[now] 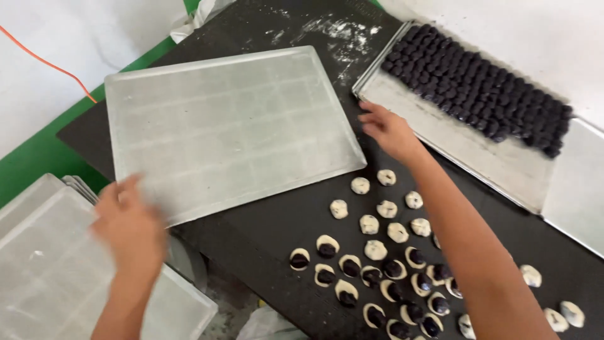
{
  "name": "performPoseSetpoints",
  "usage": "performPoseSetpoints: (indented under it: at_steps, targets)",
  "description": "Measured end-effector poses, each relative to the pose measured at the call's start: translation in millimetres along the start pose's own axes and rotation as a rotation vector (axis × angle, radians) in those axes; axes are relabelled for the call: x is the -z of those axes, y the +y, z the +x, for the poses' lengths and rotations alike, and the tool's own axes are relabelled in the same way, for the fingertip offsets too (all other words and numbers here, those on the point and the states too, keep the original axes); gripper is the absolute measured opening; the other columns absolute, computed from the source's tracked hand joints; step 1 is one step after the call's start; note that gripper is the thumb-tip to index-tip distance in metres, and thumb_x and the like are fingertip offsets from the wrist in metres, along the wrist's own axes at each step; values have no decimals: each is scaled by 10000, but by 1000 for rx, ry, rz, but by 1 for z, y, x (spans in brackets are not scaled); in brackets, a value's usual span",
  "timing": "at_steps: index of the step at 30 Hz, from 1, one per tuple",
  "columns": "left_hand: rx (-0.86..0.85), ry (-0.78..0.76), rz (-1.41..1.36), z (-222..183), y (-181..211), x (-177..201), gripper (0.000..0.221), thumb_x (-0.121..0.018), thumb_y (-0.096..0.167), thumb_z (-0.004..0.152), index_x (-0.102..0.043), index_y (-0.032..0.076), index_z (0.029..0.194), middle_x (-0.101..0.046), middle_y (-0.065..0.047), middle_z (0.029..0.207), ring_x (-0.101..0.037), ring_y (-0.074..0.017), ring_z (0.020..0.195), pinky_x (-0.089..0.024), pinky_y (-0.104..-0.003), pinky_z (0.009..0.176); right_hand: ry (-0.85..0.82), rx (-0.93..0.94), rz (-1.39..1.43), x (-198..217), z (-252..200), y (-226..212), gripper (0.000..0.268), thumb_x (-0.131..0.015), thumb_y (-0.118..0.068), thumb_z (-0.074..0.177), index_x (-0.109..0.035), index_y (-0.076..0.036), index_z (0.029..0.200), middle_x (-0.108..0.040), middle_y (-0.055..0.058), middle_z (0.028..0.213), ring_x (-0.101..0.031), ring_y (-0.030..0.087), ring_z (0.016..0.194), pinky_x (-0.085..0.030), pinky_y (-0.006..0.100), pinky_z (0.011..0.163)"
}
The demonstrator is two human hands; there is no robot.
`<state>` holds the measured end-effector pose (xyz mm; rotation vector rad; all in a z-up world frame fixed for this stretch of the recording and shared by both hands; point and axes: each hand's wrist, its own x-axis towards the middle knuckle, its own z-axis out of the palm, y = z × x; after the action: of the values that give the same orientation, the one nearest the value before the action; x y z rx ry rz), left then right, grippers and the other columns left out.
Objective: Arranging small two-toned dough balls into organized rows on a metal baking tray for baking.
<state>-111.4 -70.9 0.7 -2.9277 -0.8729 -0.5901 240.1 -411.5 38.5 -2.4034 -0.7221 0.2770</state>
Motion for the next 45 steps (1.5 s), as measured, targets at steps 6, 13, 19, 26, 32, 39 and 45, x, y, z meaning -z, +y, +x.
performPoseSetpoints:
  at_steps: [6, 13, 19, 26, 32, 39, 45]
  targets:
    - [-593, -1, -431, 16, 190, -29, 211, -478, 140, 908, -686, 154, 945, -648, -58, 837, -636, -298, 852, -422, -429, 752, 36, 57, -473, -5, -54, 72, 232, -592, -372, 938, -743, -240, 1054, -728, 50, 1049, -671, 366, 958, -528, 485, 848]
    - [-694, 262, -493, 11, 298, -62, 162, -530, 220, 874, -618, 94, 926, -518, -100, 783, -477, -299, 783, -315, -432, 672, 33, -50, -593, -5, -109, 36, 392, -467, -476, 992, -639, -274, 1281, -549, -88, 1329, -500, 272, 1112, -494, 471, 872]
    - [-518, 115, -345, 30, 200, -21, 280, -498, 184, 908, -610, 161, 1163, -593, -61, 1062, -554, -261, 1021, -367, -434, 788, 132, 113, -419, -24, -63, 54, 251, -599, -265, 929, -703, -277, 1157, -691, -36, 1016, -605, 250, 979, -527, 383, 804]
    - [193, 54, 85, 21, -47, -49, 449, -638, 360, 915, -569, 103, 1276, -605, -139, 1157, -575, -361, 1070, -476, -528, 773, 88, -6, -275, -49, -24, 19, 329, -689, -235, 865, -688, -117, 1172, -669, 60, 877, -671, 270, 896, -572, 388, 790]
    - [163, 20, -22, 18, -79, -63, 357, -597, 334, 943, -596, 60, 1172, -601, -130, 1072, -569, -367, 1017, -461, -536, 789, 7, -202, -217, -39, -26, -15, 308, -741, -194, 786, -660, -52, 1047, -664, 112, 914, -658, 300, 862, -540, 411, 714]
    - [230, 34, -270, -4, -86, -52, 299, -570, 154, 931, -578, -68, 1131, -624, -215, 1054, -544, -427, 1030, -440, -526, 837, -66, -181, -181, -32, -27, -3, 152, -676, -94, 829, -661, -81, 980, -654, 37, 773, -624, 226, 747, -487, 379, 687]
    - [234, 31, -56, 20, -65, -54, 309, -586, 238, 944, -640, 35, 1171, -559, -187, 1046, -566, -429, 945, -428, -582, 637, -55, -119, -309, -42, -24, 27, 98, -545, -89, 859, -632, -66, 819, -682, 84, 820, -626, 304, 772, -484, 422, 621]
